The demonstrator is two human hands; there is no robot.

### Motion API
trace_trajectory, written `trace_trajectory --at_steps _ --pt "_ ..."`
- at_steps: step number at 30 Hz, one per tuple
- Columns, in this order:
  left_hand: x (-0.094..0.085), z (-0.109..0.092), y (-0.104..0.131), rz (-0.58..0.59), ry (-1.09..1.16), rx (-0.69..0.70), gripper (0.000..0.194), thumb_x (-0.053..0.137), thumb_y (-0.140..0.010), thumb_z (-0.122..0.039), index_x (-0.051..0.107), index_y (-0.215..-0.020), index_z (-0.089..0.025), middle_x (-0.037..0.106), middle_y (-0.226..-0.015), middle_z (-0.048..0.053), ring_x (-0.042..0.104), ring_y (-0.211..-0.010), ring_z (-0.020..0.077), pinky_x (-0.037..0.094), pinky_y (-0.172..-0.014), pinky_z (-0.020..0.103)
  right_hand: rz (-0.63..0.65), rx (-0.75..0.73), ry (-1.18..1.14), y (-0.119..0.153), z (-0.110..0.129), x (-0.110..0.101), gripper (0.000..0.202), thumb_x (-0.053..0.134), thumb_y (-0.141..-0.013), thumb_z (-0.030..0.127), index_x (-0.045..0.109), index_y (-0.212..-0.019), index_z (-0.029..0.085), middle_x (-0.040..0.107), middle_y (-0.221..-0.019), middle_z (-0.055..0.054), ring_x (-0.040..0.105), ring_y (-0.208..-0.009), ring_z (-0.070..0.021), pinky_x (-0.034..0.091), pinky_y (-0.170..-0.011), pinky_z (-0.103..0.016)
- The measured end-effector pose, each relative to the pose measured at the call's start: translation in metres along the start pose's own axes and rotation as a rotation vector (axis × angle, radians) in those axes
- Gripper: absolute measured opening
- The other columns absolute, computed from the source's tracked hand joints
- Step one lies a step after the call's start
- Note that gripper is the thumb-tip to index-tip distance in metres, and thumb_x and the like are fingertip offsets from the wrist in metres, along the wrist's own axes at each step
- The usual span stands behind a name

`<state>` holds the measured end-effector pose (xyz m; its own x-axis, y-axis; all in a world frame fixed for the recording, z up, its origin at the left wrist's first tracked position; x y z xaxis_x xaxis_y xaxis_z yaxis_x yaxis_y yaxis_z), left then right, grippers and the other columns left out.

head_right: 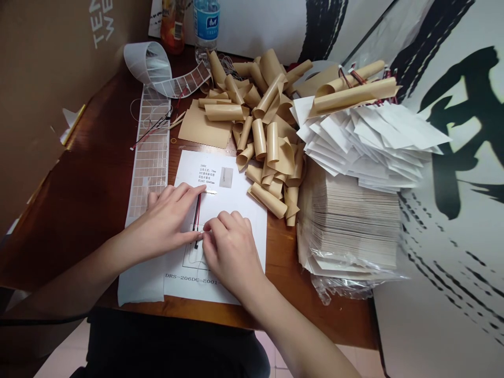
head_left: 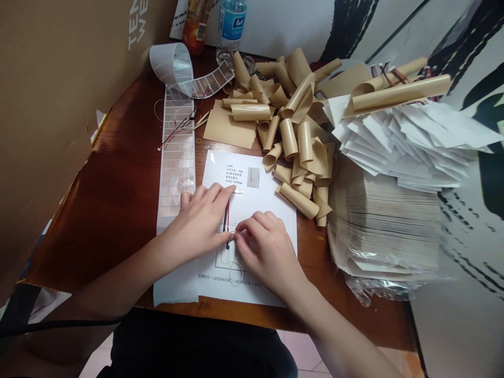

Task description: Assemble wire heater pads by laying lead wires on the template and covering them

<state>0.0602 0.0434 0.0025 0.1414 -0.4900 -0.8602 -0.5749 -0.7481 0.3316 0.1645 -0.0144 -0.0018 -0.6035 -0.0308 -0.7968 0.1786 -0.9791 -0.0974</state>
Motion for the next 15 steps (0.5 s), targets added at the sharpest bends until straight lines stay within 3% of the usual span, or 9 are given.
trace_trajectory --at_steps 15 --pt "-0.0002 -0.0003 0.0003 0.005 0.01 -0.006 0.073 0.062 -0.086 -0.032 0.033 -0.151 -0.019 0.051 -0.137 0.01 0.046 -0.116 0.0315 0.035 -0.091 0.046 0.062 0.08 0.146 -0.0042 -0.0022 0.0066 0.007 0.05 -0.088 0.015 0.053 -0.082 0.019 0.057 -0.086 -0.006 0.046 -0.082 -0.0225 0.028 -0.072 -0.036"
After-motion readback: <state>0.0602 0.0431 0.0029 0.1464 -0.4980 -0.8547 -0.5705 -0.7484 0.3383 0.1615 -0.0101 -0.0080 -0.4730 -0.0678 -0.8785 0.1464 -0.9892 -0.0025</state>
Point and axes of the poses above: each hand's wrist, its own y-axis away from the middle knuckle, its own x-axis out of the palm, z = x × y, the point moved 8 cm from there along -y, towards the middle knuckle
